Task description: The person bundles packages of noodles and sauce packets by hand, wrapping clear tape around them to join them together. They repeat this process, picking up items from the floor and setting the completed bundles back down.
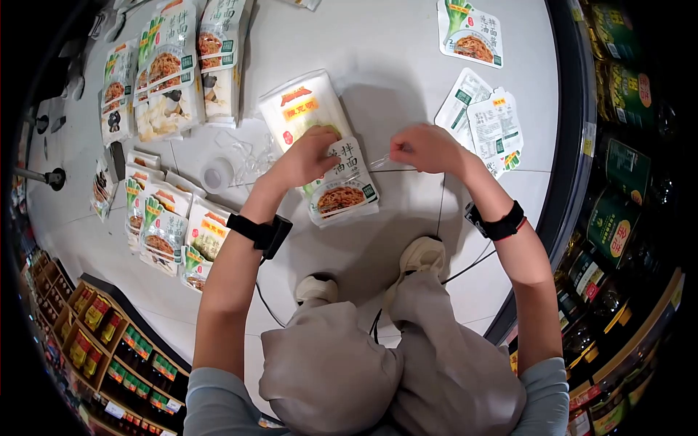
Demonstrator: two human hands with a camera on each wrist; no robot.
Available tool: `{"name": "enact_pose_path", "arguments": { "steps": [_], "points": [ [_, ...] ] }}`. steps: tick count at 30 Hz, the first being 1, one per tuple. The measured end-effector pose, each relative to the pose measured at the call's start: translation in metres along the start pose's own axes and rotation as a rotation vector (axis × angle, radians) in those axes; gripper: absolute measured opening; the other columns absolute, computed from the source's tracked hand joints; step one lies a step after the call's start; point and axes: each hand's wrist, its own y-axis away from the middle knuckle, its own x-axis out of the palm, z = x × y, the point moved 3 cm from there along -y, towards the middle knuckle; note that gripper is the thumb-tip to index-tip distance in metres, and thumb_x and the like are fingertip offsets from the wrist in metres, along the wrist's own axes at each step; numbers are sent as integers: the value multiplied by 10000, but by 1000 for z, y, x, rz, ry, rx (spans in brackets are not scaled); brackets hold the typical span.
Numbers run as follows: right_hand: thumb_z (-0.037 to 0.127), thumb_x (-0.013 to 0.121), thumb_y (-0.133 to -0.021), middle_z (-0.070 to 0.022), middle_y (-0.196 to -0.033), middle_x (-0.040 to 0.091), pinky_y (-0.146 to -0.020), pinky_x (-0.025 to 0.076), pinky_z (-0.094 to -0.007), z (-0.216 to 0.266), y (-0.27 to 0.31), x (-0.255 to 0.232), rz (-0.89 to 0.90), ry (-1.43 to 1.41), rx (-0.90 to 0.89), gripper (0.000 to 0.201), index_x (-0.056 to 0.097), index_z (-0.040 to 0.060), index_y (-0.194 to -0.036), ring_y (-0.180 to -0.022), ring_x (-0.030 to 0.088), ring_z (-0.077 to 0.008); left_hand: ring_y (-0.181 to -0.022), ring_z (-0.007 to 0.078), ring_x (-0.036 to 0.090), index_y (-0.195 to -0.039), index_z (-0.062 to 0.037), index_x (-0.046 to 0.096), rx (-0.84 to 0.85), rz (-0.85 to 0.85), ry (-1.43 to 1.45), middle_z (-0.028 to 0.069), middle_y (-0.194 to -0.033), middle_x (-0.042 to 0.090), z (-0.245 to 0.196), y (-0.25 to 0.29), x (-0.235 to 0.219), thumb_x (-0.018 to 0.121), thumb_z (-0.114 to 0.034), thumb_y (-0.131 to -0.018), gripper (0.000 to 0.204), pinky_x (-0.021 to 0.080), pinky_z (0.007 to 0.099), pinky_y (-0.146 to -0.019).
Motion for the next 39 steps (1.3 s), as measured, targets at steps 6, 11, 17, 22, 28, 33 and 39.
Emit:
{"name": "enact_pose_path", "arguments": {
  "steps": [6,11,17,22,28,33,39],
  "points": [
    [211,544,-771,-98,-649,621,-609,479,-382,-15,-6,23,-19,81,93,165,624,92,-690,-641,598,-293,-1017,311,486,-943,50,545,-40,-29,-70,160,-1046,527,-5,-2,7,654,-103,-736,280,400,349,-879],
    [180,547,-750,-123,-732,636,-630,491,-400,-25,-18,49,-249,206,131,141,644,90,-700,-702,608,-320,-1008,315,488,-946,35,535,-79,-227,-370,154,-1002,529,-21,15,15,690,-108,-709,317,402,355,-888],
    [107,597,-675,-154,-755,650,-639,511,-387,-16,-36,53,-112,377,304,103,671,59,-729,-743,635,-306,-903,153,541,-1069,27,437,-729,-732,737,105,-1007,540,44,151,85,734,-130,-742,469,466,290,-735],
    [86,604,-665,-138,-784,661,-648,520,-368,-4,-34,50,-129,425,346,101,677,67,-731,-766,645,-285,-858,156,568,-1057,29,460,-824,-509,635,112,-957,581,4,113,102,741,-141,-734,461,472,283,-737],
    [143,594,-704,-160,-859,654,-657,519,-382,-16,-31,55,-97,378,390,140,677,51,-770,-804,640,-286,-913,152,566,-1143,3,467,-604,-560,781,94,-1050,589,-3,108,104,688,-73,-763,447,459,278,-804],
    [206,600,-755,-129,-821,657,-576,509,-358,-13,-19,41,-111,63,317,171,671,56,-794,-712,636,-245,-967,168,564,-1246,-6,403,-482,-631,1144,104,-1146,554,-4,102,93,609,13,-782,508,456,290,-835],
    [269,643,-806,-9,-756,626,-447,429,-219,-14,10,24,88,-680,223,323,601,60,-1048,-595,549,-69,-1054,313,562,-1294,27,345,-379,-448,1827,199,-1185,525,-22,116,69,551,31,-741,590,487,426,-881]
  ]
}}
